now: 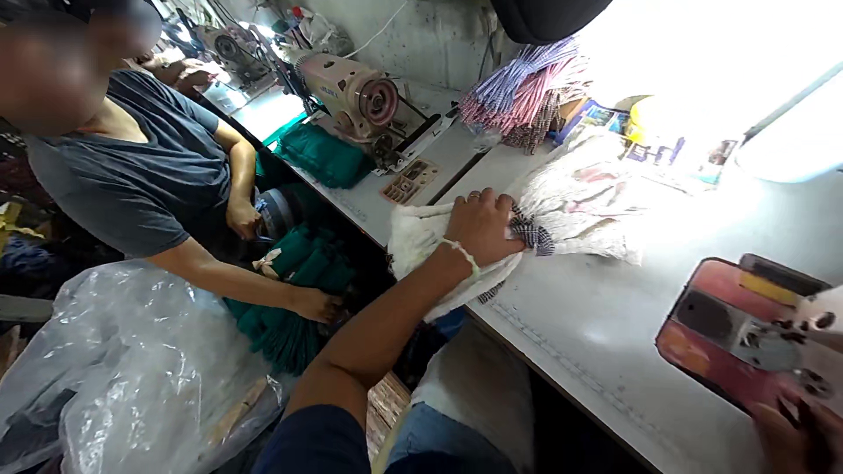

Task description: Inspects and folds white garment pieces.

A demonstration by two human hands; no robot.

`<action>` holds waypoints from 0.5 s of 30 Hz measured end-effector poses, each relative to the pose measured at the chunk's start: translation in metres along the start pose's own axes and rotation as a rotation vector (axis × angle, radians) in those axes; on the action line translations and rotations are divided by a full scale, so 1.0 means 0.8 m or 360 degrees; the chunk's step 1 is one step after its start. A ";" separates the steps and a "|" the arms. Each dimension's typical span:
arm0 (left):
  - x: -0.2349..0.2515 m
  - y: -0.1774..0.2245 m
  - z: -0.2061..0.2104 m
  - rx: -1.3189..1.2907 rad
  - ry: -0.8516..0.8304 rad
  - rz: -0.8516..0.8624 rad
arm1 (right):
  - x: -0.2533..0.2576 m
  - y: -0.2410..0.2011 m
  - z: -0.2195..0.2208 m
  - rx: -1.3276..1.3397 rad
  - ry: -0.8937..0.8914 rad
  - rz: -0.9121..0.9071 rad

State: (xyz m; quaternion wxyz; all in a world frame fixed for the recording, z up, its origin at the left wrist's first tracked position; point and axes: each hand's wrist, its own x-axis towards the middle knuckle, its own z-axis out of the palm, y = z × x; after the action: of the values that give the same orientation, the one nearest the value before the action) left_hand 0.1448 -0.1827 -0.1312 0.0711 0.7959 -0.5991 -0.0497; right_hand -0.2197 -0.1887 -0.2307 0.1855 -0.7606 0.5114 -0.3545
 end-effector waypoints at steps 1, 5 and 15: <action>-0.004 -0.006 0.002 -0.0103 0.0025 0.0033 | 0.002 -0.007 0.000 0.0159 -0.0108 -0.0005; 0.010 -0.025 -0.005 -0.0606 0.0128 0.0469 | 0.045 -0.057 0.028 0.0398 -0.0350 -0.0465; 0.043 -0.044 0.015 -0.0805 0.0203 0.0779 | 0.145 -0.164 0.186 0.0533 -0.0286 -0.0500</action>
State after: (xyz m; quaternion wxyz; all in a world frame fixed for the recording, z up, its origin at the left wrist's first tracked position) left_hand 0.1856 -0.2065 -0.1486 0.3130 0.5875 -0.7351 -0.1283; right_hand -0.0003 -0.2526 -0.2068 0.2963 -0.8179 0.3023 -0.3896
